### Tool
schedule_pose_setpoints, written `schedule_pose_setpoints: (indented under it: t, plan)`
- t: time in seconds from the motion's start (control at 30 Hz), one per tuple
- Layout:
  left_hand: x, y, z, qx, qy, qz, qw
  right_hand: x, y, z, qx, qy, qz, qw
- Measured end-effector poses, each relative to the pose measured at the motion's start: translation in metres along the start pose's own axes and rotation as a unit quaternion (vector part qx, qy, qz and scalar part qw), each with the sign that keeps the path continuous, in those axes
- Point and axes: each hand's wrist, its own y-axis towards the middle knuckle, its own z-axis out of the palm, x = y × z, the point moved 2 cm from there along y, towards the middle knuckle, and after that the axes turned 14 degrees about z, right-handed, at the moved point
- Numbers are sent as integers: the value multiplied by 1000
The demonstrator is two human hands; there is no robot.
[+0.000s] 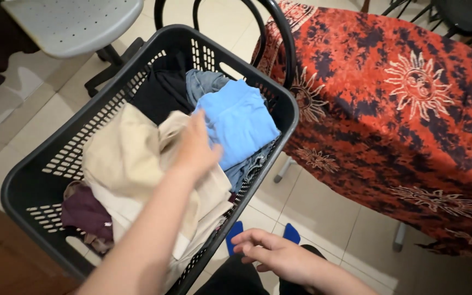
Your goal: Folding various articles of clothing, including shirts, on an ironing board.
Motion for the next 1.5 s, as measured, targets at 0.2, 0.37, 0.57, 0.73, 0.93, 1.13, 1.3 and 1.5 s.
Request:
schedule_pose_setpoints:
  t: [0.2, 0.37, 0.57, 0.73, 0.93, 1.13, 1.3, 1.5]
  plan:
    - [-40, -21, 45, 207, 93, -77, 971, -15, -9, -9, -11, 35, -13, 999]
    - [-7, -12, 57, 193, 103, -50, 975, -34, -18, -23, -2, 56, -8, 998]
    - [-15, 0, 24, 172, 17, -42, 984, -25, -24, -35, -13, 93, 22, 995]
    - [-9, 8, 22, 167, 108, -29, 980, -4, -38, -31, -21, 53, -6, 998]
    - [-66, 13, -59, 23, 82, 42, 995, 3, -41, -38, -22, 234, -22, 972]
    - [-116, -81, -46, -15, -92, 233, 968, 47, -69, -38, 341, 454, -274, 776]
    - [-139, -124, -24, 113, -128, 209, 963, 20, -47, -61, -29, 470, -68, 880]
    - [-161, -112, -36, 35, -643, -213, 734, 45, -63, -27, -122, 352, -56, 927]
